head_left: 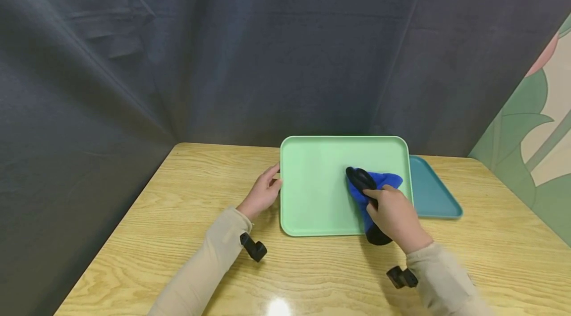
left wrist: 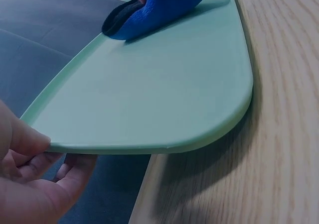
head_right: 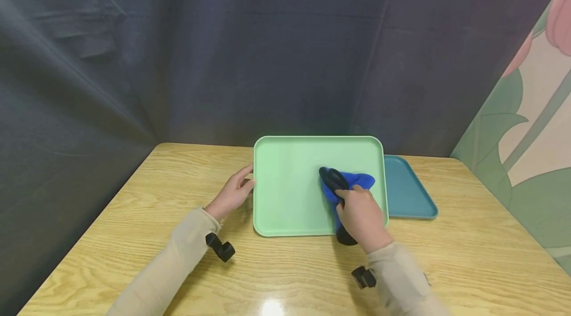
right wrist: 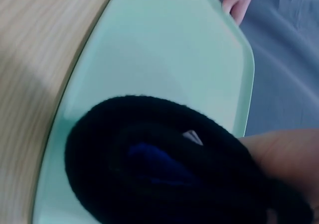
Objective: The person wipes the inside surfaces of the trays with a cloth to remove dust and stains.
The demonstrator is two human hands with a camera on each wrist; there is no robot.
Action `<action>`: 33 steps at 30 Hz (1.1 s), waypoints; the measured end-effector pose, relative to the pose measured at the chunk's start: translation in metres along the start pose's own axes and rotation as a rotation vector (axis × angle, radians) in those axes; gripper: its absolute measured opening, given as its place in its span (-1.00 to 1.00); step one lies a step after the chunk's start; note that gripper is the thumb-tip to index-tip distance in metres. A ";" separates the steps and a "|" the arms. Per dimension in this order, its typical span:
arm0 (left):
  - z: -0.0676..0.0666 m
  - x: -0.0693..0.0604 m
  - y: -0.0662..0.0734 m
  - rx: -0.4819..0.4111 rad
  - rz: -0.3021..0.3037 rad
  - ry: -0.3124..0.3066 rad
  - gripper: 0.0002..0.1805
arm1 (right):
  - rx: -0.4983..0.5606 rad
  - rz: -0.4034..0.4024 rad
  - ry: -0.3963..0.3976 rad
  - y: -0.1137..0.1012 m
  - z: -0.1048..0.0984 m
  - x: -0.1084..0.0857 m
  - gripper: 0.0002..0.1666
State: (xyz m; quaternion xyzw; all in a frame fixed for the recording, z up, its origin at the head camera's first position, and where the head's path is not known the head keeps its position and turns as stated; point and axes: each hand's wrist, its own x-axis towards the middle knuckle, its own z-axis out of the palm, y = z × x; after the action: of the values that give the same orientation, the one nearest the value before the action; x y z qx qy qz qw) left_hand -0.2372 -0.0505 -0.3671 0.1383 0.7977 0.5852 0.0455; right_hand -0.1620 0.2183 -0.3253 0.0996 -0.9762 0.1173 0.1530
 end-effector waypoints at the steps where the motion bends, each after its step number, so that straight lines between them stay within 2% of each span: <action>1: 0.000 0.000 0.000 0.002 0.001 0.001 -0.44 | 0.002 -0.012 0.009 -0.004 0.002 0.001 -0.66; 6: 0.001 0.001 0.000 0.012 0.009 0.018 -0.44 | 0.017 -0.063 0.041 -0.021 0.011 0.002 -0.68; 14: 0.002 0.001 0.000 0.000 0.062 0.065 -0.45 | 0.026 -0.148 0.087 -0.052 0.021 0.004 -0.70; 26: 0.003 0.003 -0.004 -0.029 0.133 0.088 -0.47 | -0.036 -0.226 0.114 -0.098 0.038 0.012 -0.74; 33: 0.002 0.001 -0.001 -0.038 0.099 0.076 -0.43 | -0.035 -0.255 0.097 -0.115 0.046 0.012 -0.74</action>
State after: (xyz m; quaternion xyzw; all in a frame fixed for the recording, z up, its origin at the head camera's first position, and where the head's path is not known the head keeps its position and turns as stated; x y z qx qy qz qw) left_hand -0.2380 -0.0486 -0.3683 0.1542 0.7800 0.6064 -0.0111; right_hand -0.1595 0.0947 -0.3412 0.2143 -0.9489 0.0846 0.2156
